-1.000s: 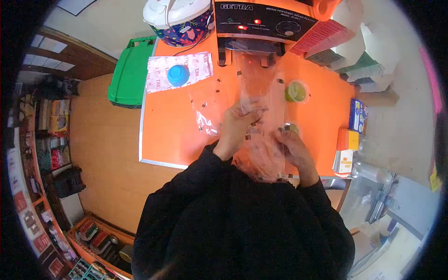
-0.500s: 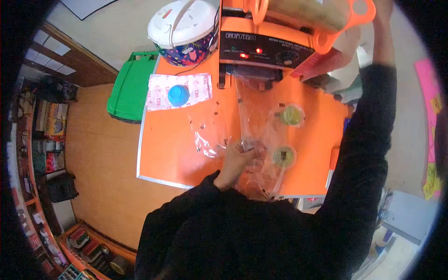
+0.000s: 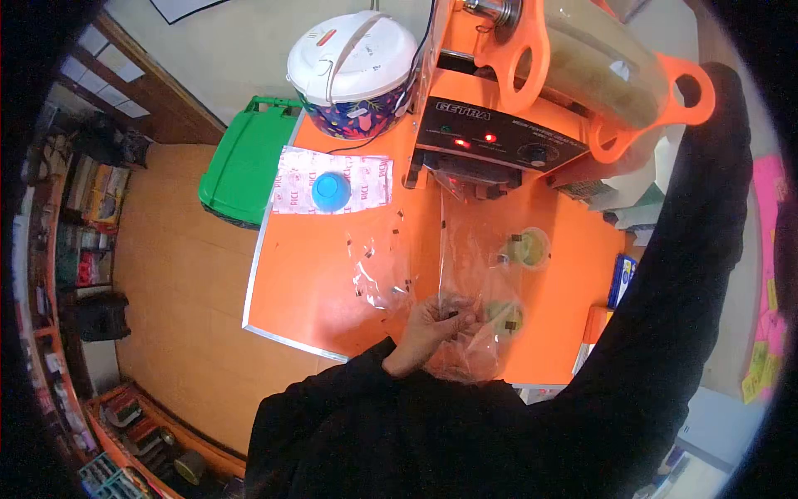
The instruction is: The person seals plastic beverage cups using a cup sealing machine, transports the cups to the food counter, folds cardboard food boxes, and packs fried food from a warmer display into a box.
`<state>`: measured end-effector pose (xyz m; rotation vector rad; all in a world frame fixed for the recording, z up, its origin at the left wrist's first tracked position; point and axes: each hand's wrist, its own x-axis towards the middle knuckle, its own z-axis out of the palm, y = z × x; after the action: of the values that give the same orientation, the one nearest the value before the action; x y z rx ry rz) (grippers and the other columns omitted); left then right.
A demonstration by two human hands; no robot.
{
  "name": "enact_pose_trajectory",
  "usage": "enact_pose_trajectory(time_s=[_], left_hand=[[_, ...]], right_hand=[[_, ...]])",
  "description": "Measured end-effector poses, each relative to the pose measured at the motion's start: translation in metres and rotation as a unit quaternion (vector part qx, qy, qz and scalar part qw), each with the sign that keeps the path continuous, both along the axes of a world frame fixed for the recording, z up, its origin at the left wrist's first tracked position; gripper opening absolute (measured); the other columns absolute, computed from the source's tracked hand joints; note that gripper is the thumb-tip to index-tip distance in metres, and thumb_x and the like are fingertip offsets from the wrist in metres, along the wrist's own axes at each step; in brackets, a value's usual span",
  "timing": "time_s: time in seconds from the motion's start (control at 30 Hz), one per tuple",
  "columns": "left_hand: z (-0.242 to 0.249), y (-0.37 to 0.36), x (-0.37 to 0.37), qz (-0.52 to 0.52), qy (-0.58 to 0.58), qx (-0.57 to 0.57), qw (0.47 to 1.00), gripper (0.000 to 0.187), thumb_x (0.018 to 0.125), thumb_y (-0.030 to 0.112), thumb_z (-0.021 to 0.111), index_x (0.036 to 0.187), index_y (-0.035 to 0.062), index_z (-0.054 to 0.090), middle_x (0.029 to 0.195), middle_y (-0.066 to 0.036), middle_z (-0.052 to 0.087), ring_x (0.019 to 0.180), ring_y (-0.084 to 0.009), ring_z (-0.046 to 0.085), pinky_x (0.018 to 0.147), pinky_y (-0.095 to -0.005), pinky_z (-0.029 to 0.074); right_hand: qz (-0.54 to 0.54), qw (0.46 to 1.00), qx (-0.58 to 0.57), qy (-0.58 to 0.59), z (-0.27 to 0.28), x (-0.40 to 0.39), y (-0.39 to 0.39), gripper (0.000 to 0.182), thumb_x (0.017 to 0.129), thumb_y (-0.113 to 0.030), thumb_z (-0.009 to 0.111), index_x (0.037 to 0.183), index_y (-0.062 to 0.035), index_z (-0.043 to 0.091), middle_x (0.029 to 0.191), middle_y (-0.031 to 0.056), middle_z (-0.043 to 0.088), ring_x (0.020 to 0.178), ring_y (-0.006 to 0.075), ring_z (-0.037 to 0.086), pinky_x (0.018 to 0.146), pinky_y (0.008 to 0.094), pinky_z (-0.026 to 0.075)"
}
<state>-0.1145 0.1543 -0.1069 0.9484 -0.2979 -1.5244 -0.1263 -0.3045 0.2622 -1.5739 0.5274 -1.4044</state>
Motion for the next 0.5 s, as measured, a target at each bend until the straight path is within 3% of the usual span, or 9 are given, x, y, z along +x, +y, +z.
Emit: enact_pose_trajectory(time_s=[0.3,0.37,0.47,0.5], left_hand=[[-0.006,0.001,0.005,-0.036,-0.028,0.019,0.999,0.025,0.079,0.012,0.059,0.101,0.0036,0.051,0.089,-0.006,0.061,0.067,-0.0104,0.058,0.059,-0.0220,0.048],[0.002,-0.003,0.005,0.014,0.006,0.024,1.000,0.025,0.079,0.013,0.058,0.102,0.0038,0.050,0.087,-0.005,0.060,0.066,-0.0105,0.057,0.057,-0.0222,0.048],[0.001,-0.006,0.007,0.021,0.015,0.036,0.999,0.024,0.080,0.011,0.057,0.101,0.0033,0.049,0.084,-0.004,0.058,0.066,-0.0113,0.057,0.056,-0.0228,0.048],[0.002,-0.009,0.008,0.021,0.016,0.033,0.999,0.024,0.080,0.011,0.057,0.101,0.0033,0.049,0.084,-0.004,0.058,0.066,-0.0113,0.057,0.056,-0.0228,0.048]], right_hand=[[-0.109,0.980,-0.108,-0.128,-0.026,-0.054,0.074,0.035,0.078,-0.042,0.035,0.078,-0.0115,0.052,0.077,0.0032,0.053,0.064,0.0155,0.048,0.053,0.0325,0.038],[-0.085,0.975,-0.101,-0.180,-0.035,-0.058,0.099,0.031,0.078,-0.040,0.035,0.067,-0.0144,0.049,0.061,-0.0008,0.048,0.049,0.0110,0.042,0.042,0.0275,0.033],[-0.132,0.957,-0.153,-0.210,-0.053,-0.059,0.127,0.031,0.078,-0.040,0.037,0.062,-0.0159,0.047,0.052,-0.0021,0.042,0.042,0.0102,0.035,0.038,0.0245,0.027],[-0.091,0.956,-0.129,-0.247,-0.059,-0.060,0.148,0.031,0.079,-0.039,0.038,0.062,-0.0152,0.045,0.051,-0.0024,0.039,0.041,0.0104,0.034,0.038,0.0243,0.026]])
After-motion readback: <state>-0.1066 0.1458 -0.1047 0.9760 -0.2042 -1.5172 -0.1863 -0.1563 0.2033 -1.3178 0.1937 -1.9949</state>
